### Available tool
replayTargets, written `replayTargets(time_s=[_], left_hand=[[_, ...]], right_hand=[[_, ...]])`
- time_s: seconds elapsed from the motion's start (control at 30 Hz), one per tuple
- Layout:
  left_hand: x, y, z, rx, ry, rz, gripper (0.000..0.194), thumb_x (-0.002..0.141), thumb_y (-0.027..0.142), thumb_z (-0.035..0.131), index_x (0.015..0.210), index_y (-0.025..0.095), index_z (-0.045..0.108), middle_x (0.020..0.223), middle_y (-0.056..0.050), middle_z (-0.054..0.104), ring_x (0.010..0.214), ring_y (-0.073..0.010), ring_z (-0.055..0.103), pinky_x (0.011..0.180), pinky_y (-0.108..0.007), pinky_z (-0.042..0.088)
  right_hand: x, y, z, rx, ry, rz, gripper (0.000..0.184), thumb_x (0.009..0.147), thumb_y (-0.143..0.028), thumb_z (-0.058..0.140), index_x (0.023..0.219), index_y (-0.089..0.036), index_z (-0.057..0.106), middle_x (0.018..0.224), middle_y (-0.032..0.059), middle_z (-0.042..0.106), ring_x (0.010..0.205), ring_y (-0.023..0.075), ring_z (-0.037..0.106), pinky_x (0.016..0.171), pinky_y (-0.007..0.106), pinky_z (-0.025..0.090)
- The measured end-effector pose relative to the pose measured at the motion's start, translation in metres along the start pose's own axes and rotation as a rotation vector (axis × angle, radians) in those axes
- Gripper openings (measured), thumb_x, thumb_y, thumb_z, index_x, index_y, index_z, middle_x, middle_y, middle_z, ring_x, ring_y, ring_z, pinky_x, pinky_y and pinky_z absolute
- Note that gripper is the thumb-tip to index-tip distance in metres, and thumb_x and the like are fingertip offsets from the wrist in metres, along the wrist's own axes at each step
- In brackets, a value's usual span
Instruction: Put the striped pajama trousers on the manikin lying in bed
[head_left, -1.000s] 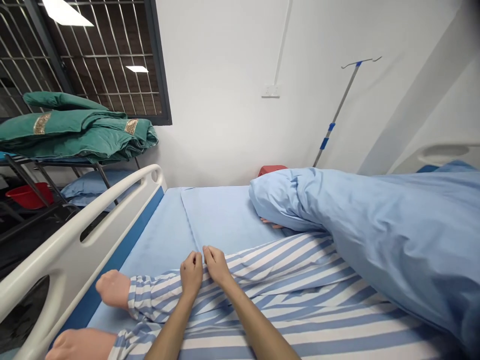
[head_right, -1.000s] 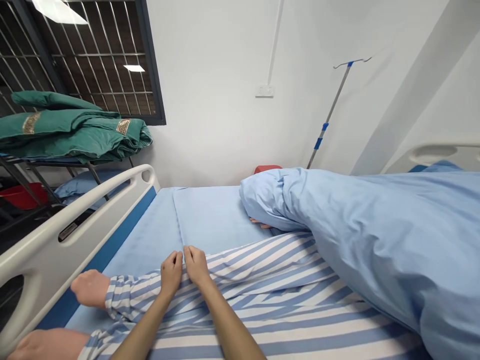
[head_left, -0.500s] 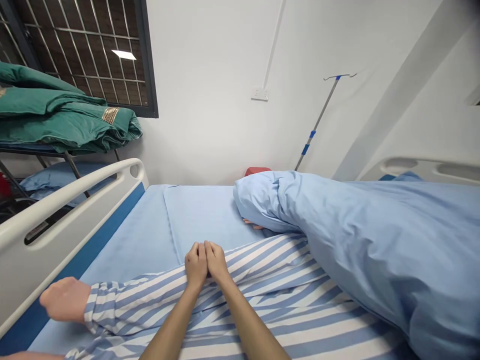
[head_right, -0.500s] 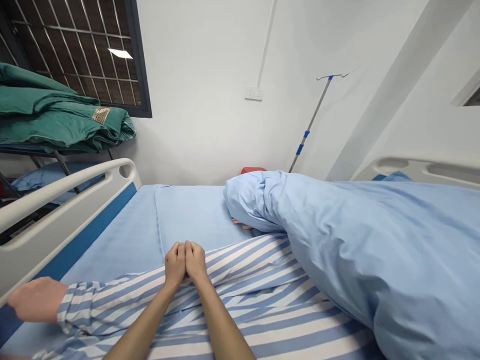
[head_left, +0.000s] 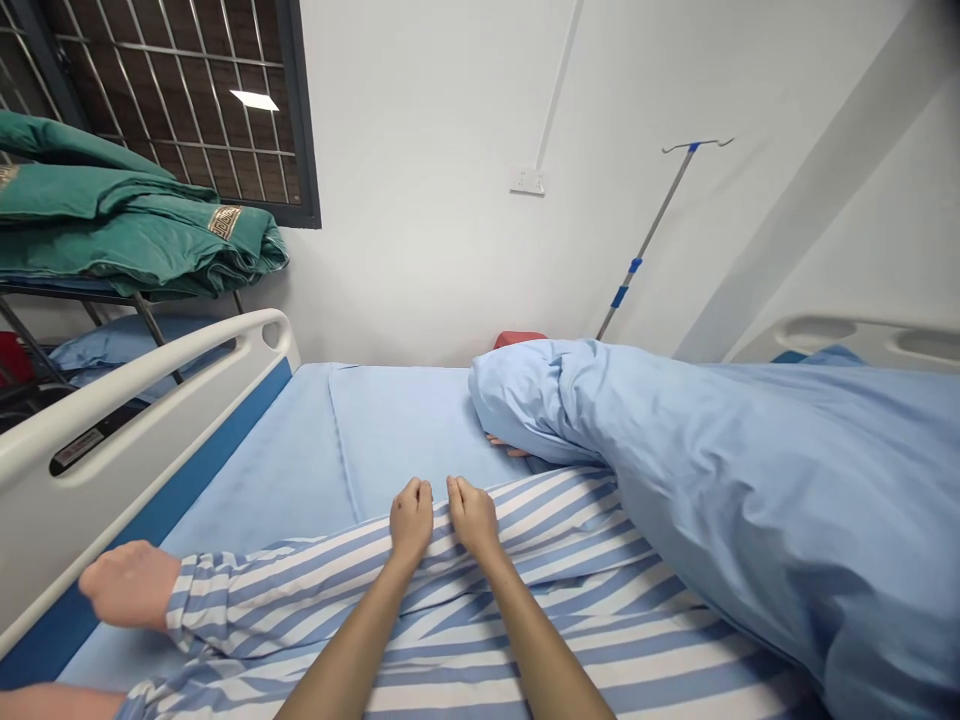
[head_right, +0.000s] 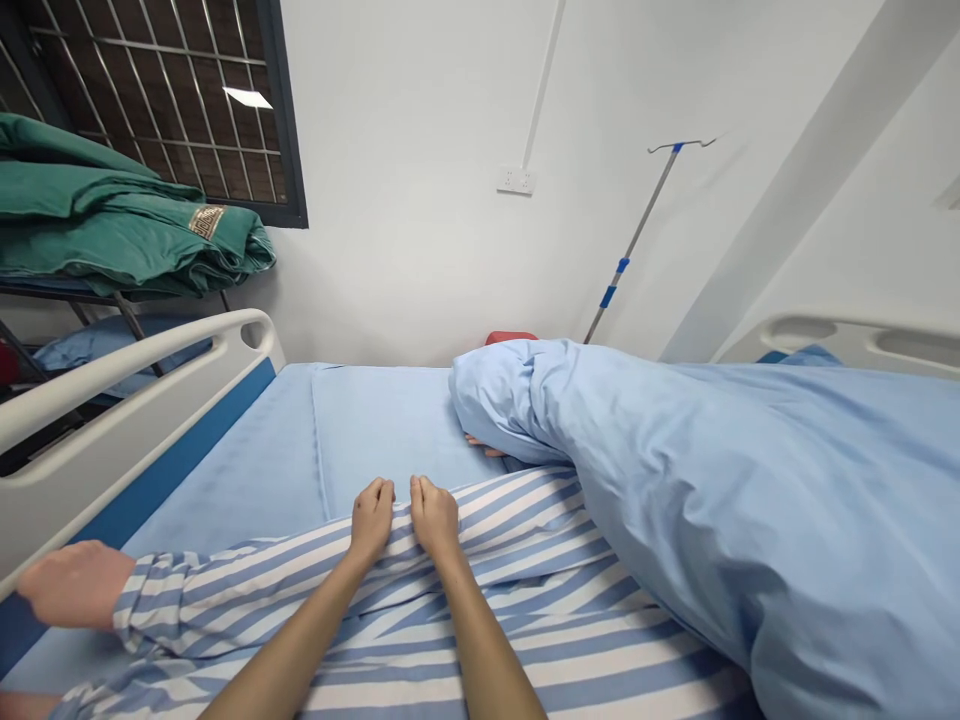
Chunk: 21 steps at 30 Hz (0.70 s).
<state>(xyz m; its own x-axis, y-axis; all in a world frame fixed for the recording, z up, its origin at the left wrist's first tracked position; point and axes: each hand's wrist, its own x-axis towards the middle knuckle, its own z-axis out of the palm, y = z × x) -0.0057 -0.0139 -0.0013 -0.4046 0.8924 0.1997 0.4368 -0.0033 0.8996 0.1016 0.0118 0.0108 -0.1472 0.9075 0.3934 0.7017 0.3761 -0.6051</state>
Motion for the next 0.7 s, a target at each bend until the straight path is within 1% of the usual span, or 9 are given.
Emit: replayTargets(time_s=[0.13,0.23,0.33,0.4,0.47,0.53,0.57,0.63,0.7], left_hand=[[-0.002,-0.001,-0.013,-0.035,-0.070,0.030,0.033,0.083,0.038,0.029,0.058,0.020,0.041,0.054,0.005,0.045,0.056,-0.0104,0.044,0.059,-0.023,0.030],[-0.004,-0.008,-0.033,-0.040,-0.072,0.022,0.034,0.083,0.040,0.030,0.057,0.020,0.040,0.052,0.005,0.043,0.055,-0.0106,0.043,0.058,-0.023,0.030],[-0.007,-0.028,-0.073,0.001,0.002,-0.010,0.034,0.082,0.042,0.030,0.057,0.020,0.039,0.052,0.005,0.042,0.056,-0.0115,0.044,0.059,-0.024,0.031],[-0.011,-0.047,-0.108,0.074,0.074,-0.031,0.035,0.083,0.042,0.030,0.057,0.021,0.039,0.053,0.004,0.043,0.057,-0.0122,0.044,0.059,-0.024,0.032],[-0.015,-0.067,-0.143,0.167,0.140,-0.037,0.034,0.084,0.043,0.028,0.059,0.021,0.040,0.053,0.004,0.045,0.056,-0.0127,0.046,0.060,-0.025,0.033],[-0.019,-0.085,-0.171,0.240,0.178,-0.036,0.033,0.084,0.042,0.027,0.063,0.022,0.043,0.057,0.003,0.050,0.058,-0.0134,0.049,0.061,-0.025,0.035],[-0.020,-0.092,-0.180,0.267,0.191,-0.035,0.032,0.084,0.042,0.027,0.066,0.023,0.045,0.060,0.002,0.053,0.061,-0.0140,0.052,0.062,-0.025,0.037],[-0.021,-0.104,-0.189,0.314,0.203,-0.008,0.030,0.084,0.041,0.028,0.071,0.023,0.049,0.068,0.000,0.059,0.067,-0.0151,0.056,0.065,-0.026,0.040],[-0.018,-0.113,-0.190,0.378,0.235,0.052,0.028,0.082,0.039,0.030,0.075,0.024,0.052,0.078,-0.002,0.064,0.075,-0.0162,0.059,0.069,-0.027,0.043]], right_hand=[[-0.004,0.003,0.008,-0.155,-0.020,-0.018,0.045,0.093,-0.036,0.023,0.064,-0.019,0.052,0.055,0.0008,0.057,0.052,0.0120,0.048,0.054,0.027,0.019],[-0.004,0.001,0.009,-0.203,-0.027,-0.021,0.045,0.094,-0.035,0.022,0.065,-0.019,0.053,0.056,0.0011,0.058,0.053,0.0123,0.049,0.054,0.027,0.019],[-0.002,0.000,0.008,-0.246,-0.031,0.010,0.044,0.093,-0.035,0.023,0.066,-0.020,0.054,0.058,0.0015,0.059,0.055,0.0131,0.050,0.054,0.027,0.018],[-0.002,-0.003,0.011,-0.261,-0.034,0.039,0.043,0.093,-0.036,0.024,0.068,-0.020,0.055,0.059,0.0020,0.060,0.056,0.0135,0.051,0.054,0.027,0.018],[-0.004,-0.012,0.021,-0.234,-0.052,0.049,0.043,0.093,-0.035,0.024,0.068,-0.020,0.055,0.060,0.0020,0.060,0.057,0.0134,0.052,0.053,0.026,0.020],[-0.010,-0.031,0.041,-0.171,-0.092,0.015,0.043,0.093,-0.034,0.024,0.067,-0.020,0.055,0.060,0.0017,0.060,0.057,0.0129,0.052,0.054,0.026,0.021],[-0.015,-0.045,0.054,-0.134,-0.116,-0.015,0.043,0.093,-0.034,0.023,0.067,-0.019,0.055,0.060,0.0016,0.060,0.057,0.0128,0.052,0.054,0.025,0.022],[-0.027,-0.080,0.082,-0.063,-0.155,-0.087,0.043,0.093,-0.033,0.024,0.068,-0.019,0.055,0.061,0.0017,0.060,0.057,0.0127,0.051,0.054,0.025,0.023],[-0.041,-0.121,0.108,0.049,-0.200,-0.159,0.044,0.094,-0.034,0.023,0.067,-0.019,0.055,0.061,0.0017,0.060,0.056,0.0123,0.050,0.054,0.025,0.024]])
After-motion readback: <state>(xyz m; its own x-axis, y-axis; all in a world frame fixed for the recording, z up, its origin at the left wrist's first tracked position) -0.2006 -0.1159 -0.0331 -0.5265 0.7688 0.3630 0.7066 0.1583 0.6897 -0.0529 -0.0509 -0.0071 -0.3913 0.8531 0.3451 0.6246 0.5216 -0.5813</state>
